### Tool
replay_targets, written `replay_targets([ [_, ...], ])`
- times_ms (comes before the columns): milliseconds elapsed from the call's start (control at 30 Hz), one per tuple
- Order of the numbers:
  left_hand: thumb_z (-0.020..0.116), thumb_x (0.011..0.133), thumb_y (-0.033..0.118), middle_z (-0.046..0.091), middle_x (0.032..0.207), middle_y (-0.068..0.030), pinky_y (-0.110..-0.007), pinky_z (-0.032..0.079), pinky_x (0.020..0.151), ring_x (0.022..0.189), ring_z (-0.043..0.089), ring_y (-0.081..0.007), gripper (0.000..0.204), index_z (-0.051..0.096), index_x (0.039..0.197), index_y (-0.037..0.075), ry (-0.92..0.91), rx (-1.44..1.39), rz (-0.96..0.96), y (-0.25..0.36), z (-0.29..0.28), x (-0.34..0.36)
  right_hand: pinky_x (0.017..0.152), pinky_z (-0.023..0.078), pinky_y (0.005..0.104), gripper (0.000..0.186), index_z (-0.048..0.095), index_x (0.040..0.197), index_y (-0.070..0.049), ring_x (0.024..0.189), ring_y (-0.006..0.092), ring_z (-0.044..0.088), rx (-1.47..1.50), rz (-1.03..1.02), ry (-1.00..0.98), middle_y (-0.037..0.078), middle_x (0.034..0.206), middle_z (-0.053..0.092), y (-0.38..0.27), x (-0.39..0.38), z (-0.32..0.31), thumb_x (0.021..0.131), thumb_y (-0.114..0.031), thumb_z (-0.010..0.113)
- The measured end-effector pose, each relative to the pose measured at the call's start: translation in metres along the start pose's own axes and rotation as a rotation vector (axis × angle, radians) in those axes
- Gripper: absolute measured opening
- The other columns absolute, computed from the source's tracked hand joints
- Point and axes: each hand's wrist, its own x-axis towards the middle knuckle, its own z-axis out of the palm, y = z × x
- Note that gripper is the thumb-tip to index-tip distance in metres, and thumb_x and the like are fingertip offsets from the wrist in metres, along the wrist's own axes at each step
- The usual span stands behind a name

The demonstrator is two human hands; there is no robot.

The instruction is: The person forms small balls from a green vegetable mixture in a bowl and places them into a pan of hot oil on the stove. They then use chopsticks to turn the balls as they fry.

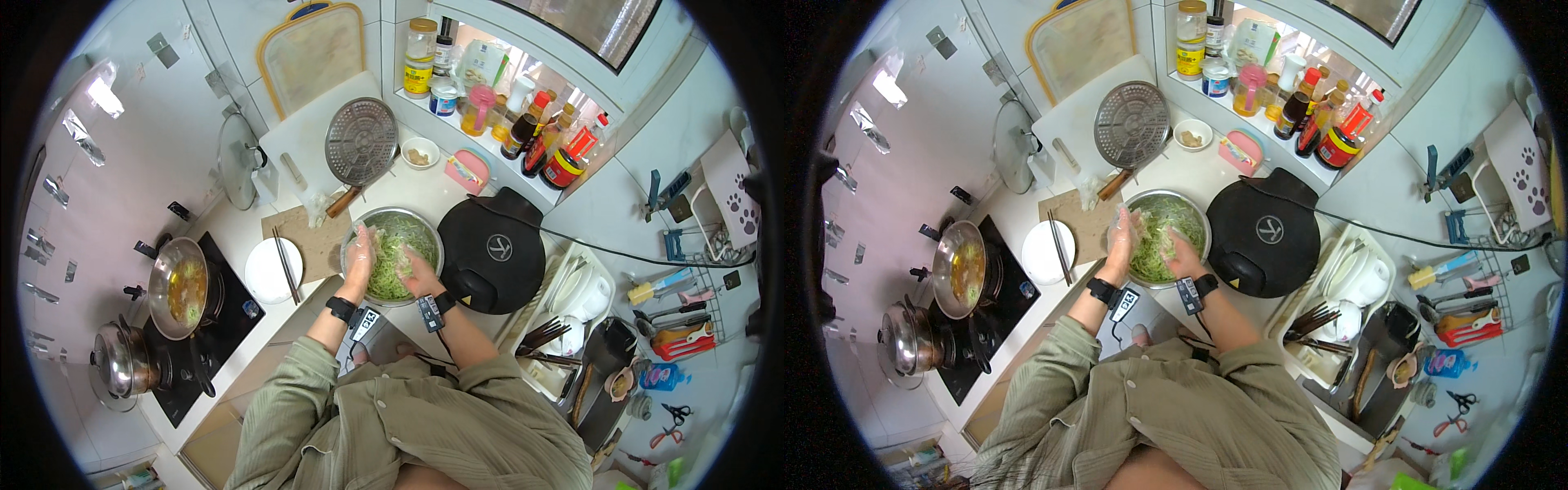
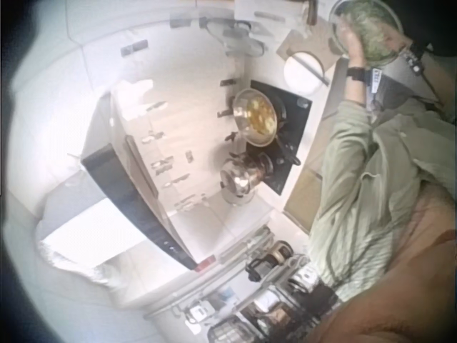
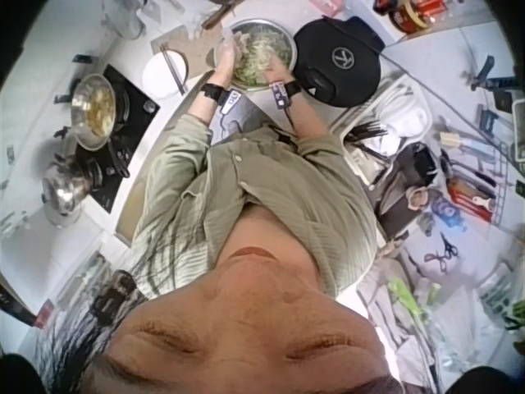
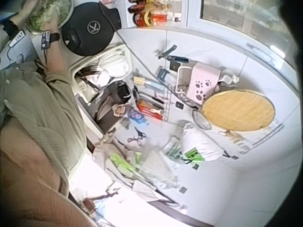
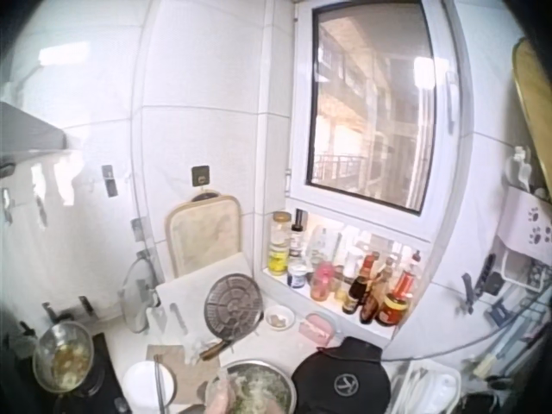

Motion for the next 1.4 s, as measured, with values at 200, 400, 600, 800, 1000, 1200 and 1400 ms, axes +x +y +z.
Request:
replay_targets([
  [200,0.041,0.092,0.059,0.053,0.126,-0.0195,-0.035,0.042,0.096,0.113,0.053,-0.0265,0.077,0.049,0.126,-0.009,-0.041,0.008,-0.132,-0.022,-0.01,0.0,0.078,0.05,0.0368,0.042,0.053,0.119,-0.01,0.092,0.0182,0.056,0.299,0.111,0.044,0.004,0.108,0.058,-0.013,0.007,0.014,0.093,-0.044,0.053],
  [400,0.033,0.095,0.057,0.064,0.098,-0.0119,-0.031,0.043,0.084,0.094,0.056,-0.0213,0.07,0.062,0.113,-0.005,0.033,-0.07,-0.17,-0.043,-0.007,-0.002,0.073,0.053,0.0375,0.047,0.053,0.12,-0.008,0.094,0.0197,0.06,0.123,0.123,0.269,0.008,0.107,0.059,-0.021,0.006,0.037,0.094,-0.046,0.05],
  [600,0.04,0.092,0.061,0.052,0.118,-0.0104,-0.038,0.044,0.085,0.095,0.052,-0.0202,0.076,0.04,0.134,-0.002,-0.176,-0.428,-0.394,-0.037,-0.003,-0.014,0.085,0.049,0.0351,0.055,0.049,0.125,-0.006,0.103,0.0201,0.057,-0.431,-0.401,0.011,0.008,0.117,0.056,-0.026,-0.013,0.036,0.095,-0.052,0.043],
  [800,0.042,0.092,0.058,0.046,0.135,-0.0101,-0.046,0.039,0.099,0.119,0.048,-0.0244,0.068,0.04,0.134,0.004,-0.319,-0.627,-0.455,-0.03,0.012,-0.019,0.097,0.041,0.0343,0.058,0.046,0.13,-0.008,0.113,0.0199,0.051,0.142,0.061,-0.149,0.006,0.124,0.053,-0.049,-0.035,0.055,0.096,-0.054,0.036],
  [1000,0.052,0.093,0.046,0.054,0.123,-0.0084,-0.042,0.046,0.092,0.111,0.053,-0.0243,0.051,0.048,0.127,0.008,-0.248,-0.614,-0.419,-0.046,0.017,-0.009,0.1,0.038,0.0336,0.061,0.043,0.133,-0.006,0.117,0.0194,0.047,-0.04,0.062,-0.114,0.007,0.129,0.049,-0.057,-0.056,0.055,0.097,-0.054,0.035],
  [1200,0.062,0.089,0.032,0.055,0.121,-0.0105,-0.042,0.048,0.088,0.108,0.055,-0.0244,0.049,0.049,0.124,0.001,-0.135,-0.535,-0.447,-0.061,0.008,0.008,0.099,0.038,0.0373,0.064,0.041,0.134,-0.008,0.117,0.0211,0.048,0.135,-0.032,-0.064,0.008,0.129,0.049,-0.071,-0.065,0.05,0.094,-0.057,0.039],
  [1400,0.064,0.088,0.033,0.054,0.121,-0.0155,-0.041,0.048,0.086,0.106,0.056,-0.0259,0.06,0.041,0.13,-0.003,-0.131,-0.56,-0.4,-0.059,0.013,0.015,0.096,0.043,0.0419,0.049,0.042,0.132,-0.005,0.115,0.0238,0.051,0.373,0.137,-0.052,0.009,0.123,0.052,-0.047,-0.068,0.034,0.096,-0.038,0.048],
])
